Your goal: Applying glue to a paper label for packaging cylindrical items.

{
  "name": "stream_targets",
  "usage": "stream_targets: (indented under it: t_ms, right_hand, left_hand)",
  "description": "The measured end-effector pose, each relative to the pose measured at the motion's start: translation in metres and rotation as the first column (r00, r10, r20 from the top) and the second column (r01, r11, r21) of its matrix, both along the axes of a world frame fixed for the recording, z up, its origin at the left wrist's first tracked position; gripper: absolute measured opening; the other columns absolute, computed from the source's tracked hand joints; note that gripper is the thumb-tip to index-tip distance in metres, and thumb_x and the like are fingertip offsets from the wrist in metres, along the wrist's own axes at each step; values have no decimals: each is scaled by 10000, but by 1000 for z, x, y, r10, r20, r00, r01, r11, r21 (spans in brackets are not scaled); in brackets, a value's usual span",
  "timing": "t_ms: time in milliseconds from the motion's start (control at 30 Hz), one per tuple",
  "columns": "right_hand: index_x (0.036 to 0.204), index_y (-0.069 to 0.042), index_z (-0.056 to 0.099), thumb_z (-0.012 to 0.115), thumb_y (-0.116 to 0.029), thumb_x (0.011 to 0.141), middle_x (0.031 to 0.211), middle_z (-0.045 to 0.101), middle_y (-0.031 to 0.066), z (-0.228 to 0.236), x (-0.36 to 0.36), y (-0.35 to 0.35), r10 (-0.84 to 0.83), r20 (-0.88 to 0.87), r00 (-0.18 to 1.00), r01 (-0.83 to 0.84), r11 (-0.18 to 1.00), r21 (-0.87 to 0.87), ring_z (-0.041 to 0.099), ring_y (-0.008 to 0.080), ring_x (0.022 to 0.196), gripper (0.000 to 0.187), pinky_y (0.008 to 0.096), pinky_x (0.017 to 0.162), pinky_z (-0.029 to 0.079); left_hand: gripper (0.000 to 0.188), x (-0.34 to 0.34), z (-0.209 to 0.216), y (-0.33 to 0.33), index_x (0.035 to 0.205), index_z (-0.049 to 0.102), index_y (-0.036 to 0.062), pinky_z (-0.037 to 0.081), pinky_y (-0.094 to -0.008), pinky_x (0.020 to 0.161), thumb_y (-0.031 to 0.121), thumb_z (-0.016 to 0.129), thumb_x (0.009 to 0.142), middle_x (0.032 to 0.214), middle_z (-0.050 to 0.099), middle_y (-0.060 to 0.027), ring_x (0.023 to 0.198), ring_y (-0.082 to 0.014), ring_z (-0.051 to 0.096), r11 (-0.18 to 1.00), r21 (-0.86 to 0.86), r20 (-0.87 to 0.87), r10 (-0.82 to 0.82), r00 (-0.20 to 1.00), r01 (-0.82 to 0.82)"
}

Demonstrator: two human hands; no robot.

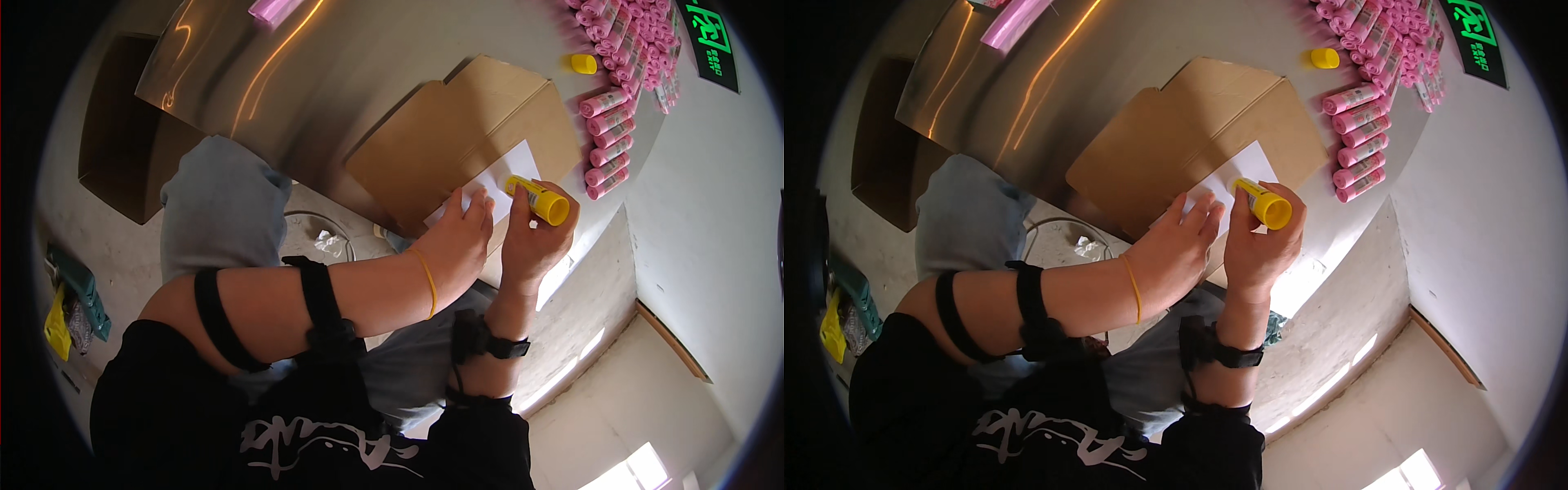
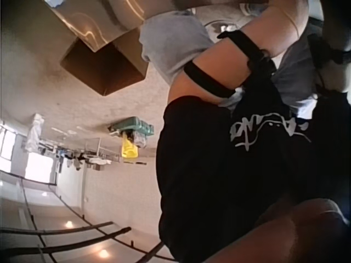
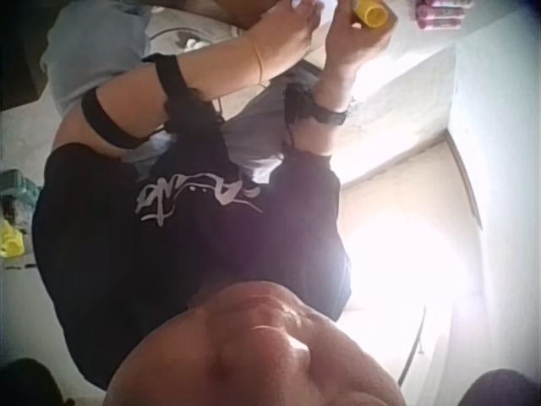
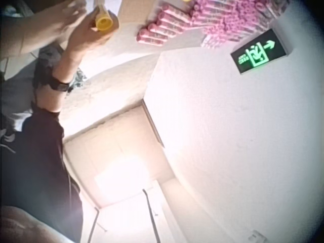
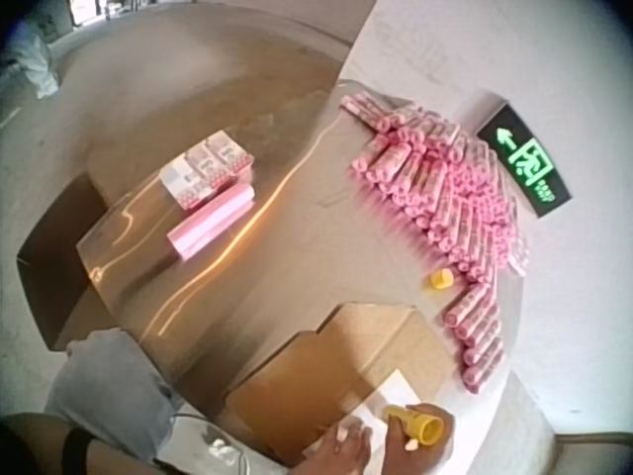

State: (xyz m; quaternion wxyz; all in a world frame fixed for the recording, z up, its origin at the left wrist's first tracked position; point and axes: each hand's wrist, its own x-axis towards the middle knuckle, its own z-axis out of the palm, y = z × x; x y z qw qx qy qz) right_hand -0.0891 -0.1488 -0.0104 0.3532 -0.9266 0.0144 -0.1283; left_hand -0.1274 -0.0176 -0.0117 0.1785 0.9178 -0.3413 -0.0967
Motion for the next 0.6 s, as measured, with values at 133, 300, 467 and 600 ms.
stream_targets:
  t_ms: [133, 300, 467, 600]
  right_hand:
    - [989, -20, 547, 733, -41, 779, 912, 619, 69, -1, -7, -6, -41, 10, 999, 41, 998, 55, 600, 106, 700, 281, 205, 563, 483]
    - [988, -17, 547, 733, -56, 786, 922, 617, 76, -2, -16, -18, -93, 5, 996, 92, 992, 92, 598, 111, 710, 277, 207, 572, 487]
    - [996, -23, 552, 739, -91, 790, 909, 617, 74, -2, -21, -27, -118, 8, 993, 118, 992, 40, 599, 112, 720, 287, 208, 579, 488]
    - [1039, 2, 519, 695, -35, 810, 976, 604, 107, -3, -25, -37, -157, 38, 987, 156, 987, 35, 615, 170, 785, 292, 257, 637, 538]
  left_hand:
    - [343, 1, 1, 2, 1014, 694, -9, 305, -501, 1041, 208, 556, 787, 1292, 497, -188, 1243, -344, 391, 1000, 6, 56, 17, 998, -17]
    - [328, 3, 6, 3, 978, 713, 9, 319, -474, 1020, 226, 567, 780, 1300, 499, -167, 1234, -325, 386, 997, 63, -9, -39, 999, 40]
    - [334, 3, 7, 4, 982, 712, 8, 325, -473, 1014, 233, 566, 782, 1304, 498, -165, 1237, -326, 383, 996, 74, 11, -50, 999, 49]
    - [340, 3, 6, 4, 988, 709, 6, 329, -474, 1012, 234, 562, 784, 1308, 495, -167, 1238, -331, 386, 996, 79, 29, -49, 998, 47]
